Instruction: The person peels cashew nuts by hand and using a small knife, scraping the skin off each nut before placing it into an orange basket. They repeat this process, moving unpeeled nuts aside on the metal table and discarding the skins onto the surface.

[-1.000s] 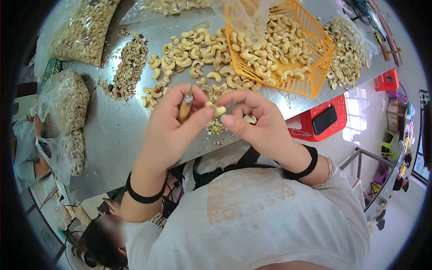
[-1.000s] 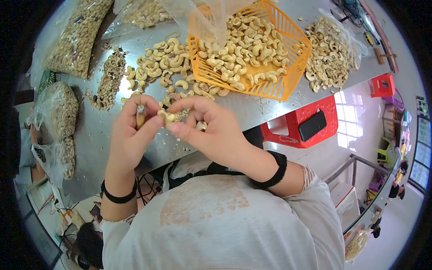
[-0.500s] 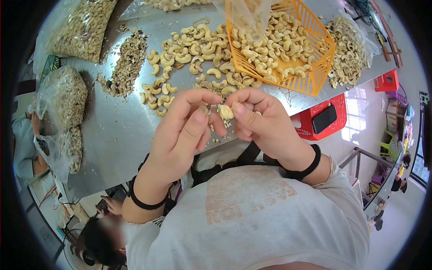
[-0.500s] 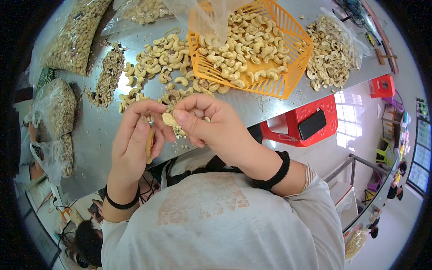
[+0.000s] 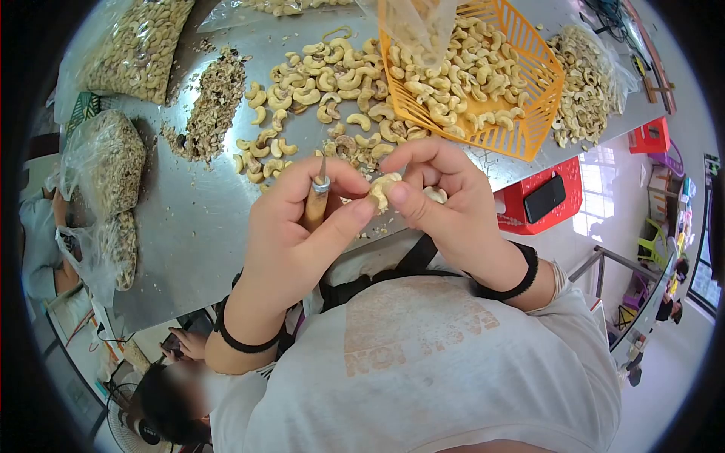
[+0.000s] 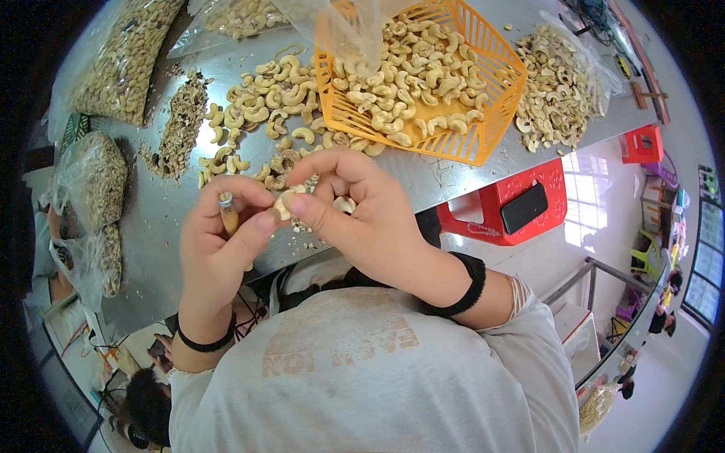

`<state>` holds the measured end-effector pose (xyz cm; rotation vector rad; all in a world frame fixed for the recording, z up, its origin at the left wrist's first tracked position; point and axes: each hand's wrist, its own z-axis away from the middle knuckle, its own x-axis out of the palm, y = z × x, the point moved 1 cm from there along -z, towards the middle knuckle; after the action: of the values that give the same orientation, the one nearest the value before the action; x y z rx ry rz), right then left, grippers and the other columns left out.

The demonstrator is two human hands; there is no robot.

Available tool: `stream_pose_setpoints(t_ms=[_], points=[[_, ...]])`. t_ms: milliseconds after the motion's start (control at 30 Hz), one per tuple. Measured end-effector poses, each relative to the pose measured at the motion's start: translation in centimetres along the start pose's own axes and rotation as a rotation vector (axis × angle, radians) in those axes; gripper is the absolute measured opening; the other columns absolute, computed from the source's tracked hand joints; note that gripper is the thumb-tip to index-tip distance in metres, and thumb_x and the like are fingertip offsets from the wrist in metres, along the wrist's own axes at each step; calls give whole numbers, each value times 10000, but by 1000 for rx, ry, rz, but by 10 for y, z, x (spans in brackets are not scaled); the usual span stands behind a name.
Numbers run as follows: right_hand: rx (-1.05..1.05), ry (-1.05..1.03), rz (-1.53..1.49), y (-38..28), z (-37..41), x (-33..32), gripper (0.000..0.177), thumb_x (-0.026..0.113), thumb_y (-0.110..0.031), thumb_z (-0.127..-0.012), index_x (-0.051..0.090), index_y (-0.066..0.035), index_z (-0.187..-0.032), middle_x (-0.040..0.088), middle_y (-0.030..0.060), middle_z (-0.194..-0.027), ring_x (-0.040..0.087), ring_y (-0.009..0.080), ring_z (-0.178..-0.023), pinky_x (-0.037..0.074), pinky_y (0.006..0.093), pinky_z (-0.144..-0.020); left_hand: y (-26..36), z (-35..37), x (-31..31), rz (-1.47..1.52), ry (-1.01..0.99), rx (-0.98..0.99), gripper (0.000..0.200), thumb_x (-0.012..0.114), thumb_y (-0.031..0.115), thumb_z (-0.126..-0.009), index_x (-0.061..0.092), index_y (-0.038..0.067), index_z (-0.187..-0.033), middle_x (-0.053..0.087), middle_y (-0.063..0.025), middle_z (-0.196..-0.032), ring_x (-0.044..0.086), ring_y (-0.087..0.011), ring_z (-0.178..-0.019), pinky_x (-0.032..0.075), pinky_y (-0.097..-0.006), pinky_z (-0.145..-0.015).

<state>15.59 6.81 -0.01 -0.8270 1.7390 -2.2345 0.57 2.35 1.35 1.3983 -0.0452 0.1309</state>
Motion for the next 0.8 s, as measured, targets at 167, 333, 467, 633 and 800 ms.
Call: stream_pose_setpoints(t_ms=[167,333,467,633,800], points=[[83,-26,-63,0,-2,-2,191,573,-117,-772,503,-28,-926,471,-48,-636,397,-1,-563,315,141,-497,-1,1,-2,-4,-27,3,125,578,7,-727,497,41,-815,468,47,-689,365,3,-565,288,-134,-498],[38,-41,-44,-1,-2,-1,181,581,-117,-766,530,-25,-913,485,-49,-651,398,2,-565,315,141,-499,-6,1,0,61,-35,28,148,588,11,-722,480,51,-813,462,51,-677,347,10,-550,264,-128,-483],[78,-63,13,-3,-2,-1,204,575,-122,-771,566,-35,-955,478,-52,-639,381,11,-552,310,151,-497,-6,2,2,85,-29,10,177,598,9,-715,464,56,-822,474,39,-709,368,0,-572,287,-132,-499],[89,-125,8,-2,-1,-1,251,569,-127,-774,563,-49,-1012,453,-57,-608,365,13,-539,300,160,-486,-2,4,1,116,9,0,178,597,5,-715,461,53,-819,486,26,-743,396,-10,-612,313,-137,-529],[69,-130,29,-2,0,2,247,573,-132,-771,563,-52,-1005,442,-58,-599,358,11,-535,291,158,-483,-4,3,1,151,-31,13,166,588,11,-726,475,40,-844,494,20,-747,411,-15,-630,322,-140,-547]])
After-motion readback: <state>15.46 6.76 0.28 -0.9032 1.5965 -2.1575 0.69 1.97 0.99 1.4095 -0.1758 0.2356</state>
